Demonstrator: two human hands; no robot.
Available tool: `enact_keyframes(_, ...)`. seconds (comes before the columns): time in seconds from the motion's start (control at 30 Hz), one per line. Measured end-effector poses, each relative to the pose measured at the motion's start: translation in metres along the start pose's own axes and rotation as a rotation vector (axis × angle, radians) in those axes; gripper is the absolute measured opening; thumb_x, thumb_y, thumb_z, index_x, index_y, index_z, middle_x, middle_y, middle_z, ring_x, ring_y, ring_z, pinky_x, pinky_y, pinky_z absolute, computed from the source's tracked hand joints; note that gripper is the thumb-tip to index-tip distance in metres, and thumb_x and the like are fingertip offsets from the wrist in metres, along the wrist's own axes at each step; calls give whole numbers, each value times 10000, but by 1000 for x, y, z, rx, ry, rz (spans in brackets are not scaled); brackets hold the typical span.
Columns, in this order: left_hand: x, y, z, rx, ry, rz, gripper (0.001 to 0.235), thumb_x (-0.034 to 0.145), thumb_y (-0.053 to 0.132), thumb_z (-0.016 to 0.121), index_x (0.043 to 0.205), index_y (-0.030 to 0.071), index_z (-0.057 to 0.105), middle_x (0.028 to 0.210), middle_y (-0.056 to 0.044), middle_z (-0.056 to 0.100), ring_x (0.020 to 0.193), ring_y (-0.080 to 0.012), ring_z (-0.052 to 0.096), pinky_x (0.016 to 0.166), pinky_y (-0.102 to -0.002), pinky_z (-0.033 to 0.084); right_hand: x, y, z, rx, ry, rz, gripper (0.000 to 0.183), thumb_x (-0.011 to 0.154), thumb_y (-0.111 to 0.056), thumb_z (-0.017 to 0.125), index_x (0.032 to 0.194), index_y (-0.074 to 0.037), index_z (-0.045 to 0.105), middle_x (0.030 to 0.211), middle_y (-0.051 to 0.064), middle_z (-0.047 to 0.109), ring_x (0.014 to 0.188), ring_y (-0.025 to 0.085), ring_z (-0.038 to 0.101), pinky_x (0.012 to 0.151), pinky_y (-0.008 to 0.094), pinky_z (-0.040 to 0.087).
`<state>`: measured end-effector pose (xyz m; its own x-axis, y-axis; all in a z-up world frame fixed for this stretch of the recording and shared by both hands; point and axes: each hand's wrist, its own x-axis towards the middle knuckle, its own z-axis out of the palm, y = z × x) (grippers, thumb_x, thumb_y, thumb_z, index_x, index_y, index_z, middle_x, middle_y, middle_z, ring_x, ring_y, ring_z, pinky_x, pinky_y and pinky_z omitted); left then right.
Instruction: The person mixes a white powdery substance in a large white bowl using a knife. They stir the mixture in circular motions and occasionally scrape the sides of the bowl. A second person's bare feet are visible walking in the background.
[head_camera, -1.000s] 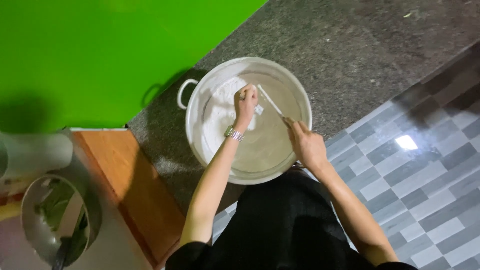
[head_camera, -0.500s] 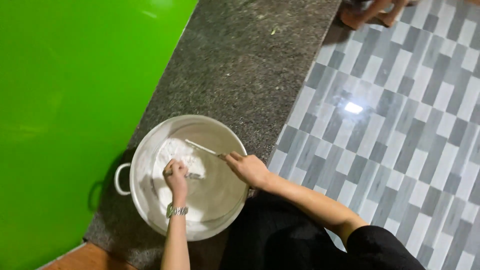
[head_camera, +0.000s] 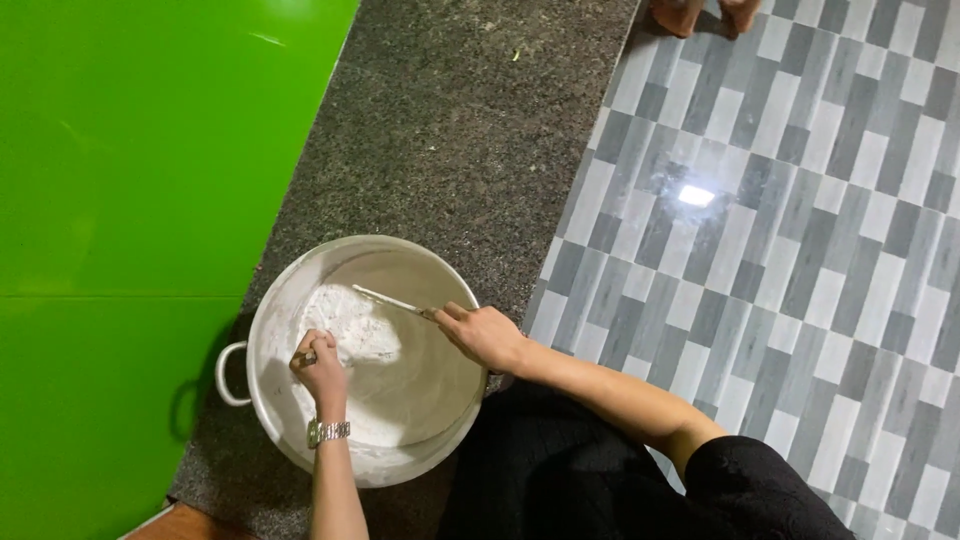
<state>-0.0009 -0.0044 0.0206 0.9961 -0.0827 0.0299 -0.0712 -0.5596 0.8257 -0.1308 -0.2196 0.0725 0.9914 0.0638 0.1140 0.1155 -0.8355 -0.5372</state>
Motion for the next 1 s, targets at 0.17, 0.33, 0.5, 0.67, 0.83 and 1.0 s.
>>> enact_keyframes(0.17, 2, 7, 7, -147, 10, 0, 191, 726, 78, 391, 537, 98, 407, 452, 9, 333, 477, -119, 320, 516, -231, 283, 2, -2, -6, 16, -13, -4, 87, 871, -112, 407, 885, -80, 487, 713, 70, 495, 504, 328, 586, 423, 367, 466)
enact_keyframes(0.33, -14, 31, 19, -269, -44, -67, 174, 710, 94, 395, 539, 117, 415, 488, 26, 359, 504, -97, 323, 525, -217, 282, 2, -2, -5, 5, -15, -9, 82, 867, -107, 416, 868, -74, 491, 707, 71, 500, 496, 331, 586, 417, 369, 464)
enact_keyframes(0.5, -23, 34, 15, -249, -256, -137, 198, 704, 77, 390, 511, 117, 375, 446, 7, 268, 447, -91, 243, 472, -215, 233, 3, -3, -7, 39, -40, -1, 100, 888, -90, 400, 906, -62, 494, 710, 80, 507, 516, 332, 598, 435, 366, 474)
enact_keyframes(0.67, -23, 22, 5, -140, -292, -121, 207, 707, 59, 388, 505, 102, 379, 427, 6, 296, 444, -108, 265, 472, -232, 238, 4, -1, -3, 29, -44, 4, 97, 886, -119, 398, 903, -77, 484, 704, 85, 509, 512, 341, 592, 425, 390, 472)
enact_keyframes(0.83, -15, -3, 2, -14, -256, -55, 197, 712, 77, 402, 515, 88, 397, 415, -32, 332, 449, -153, 323, 488, -259, 288, 4, -1, -3, 4, -51, -1, 97, 887, -112, 403, 886, -73, 492, 700, 77, 517, 507, 325, 599, 425, 365, 473)
enact_keyframes(1.0, -6, -4, 11, -10, -153, 12, 194, 701, 65, 404, 508, 82, 408, 386, -54, 360, 415, -145, 347, 461, -250, 296, 4, -3, -4, 41, -22, 7, 97, 887, -125, 396, 877, -75, 478, 689, 94, 507, 497, 348, 587, 427, 403, 475)
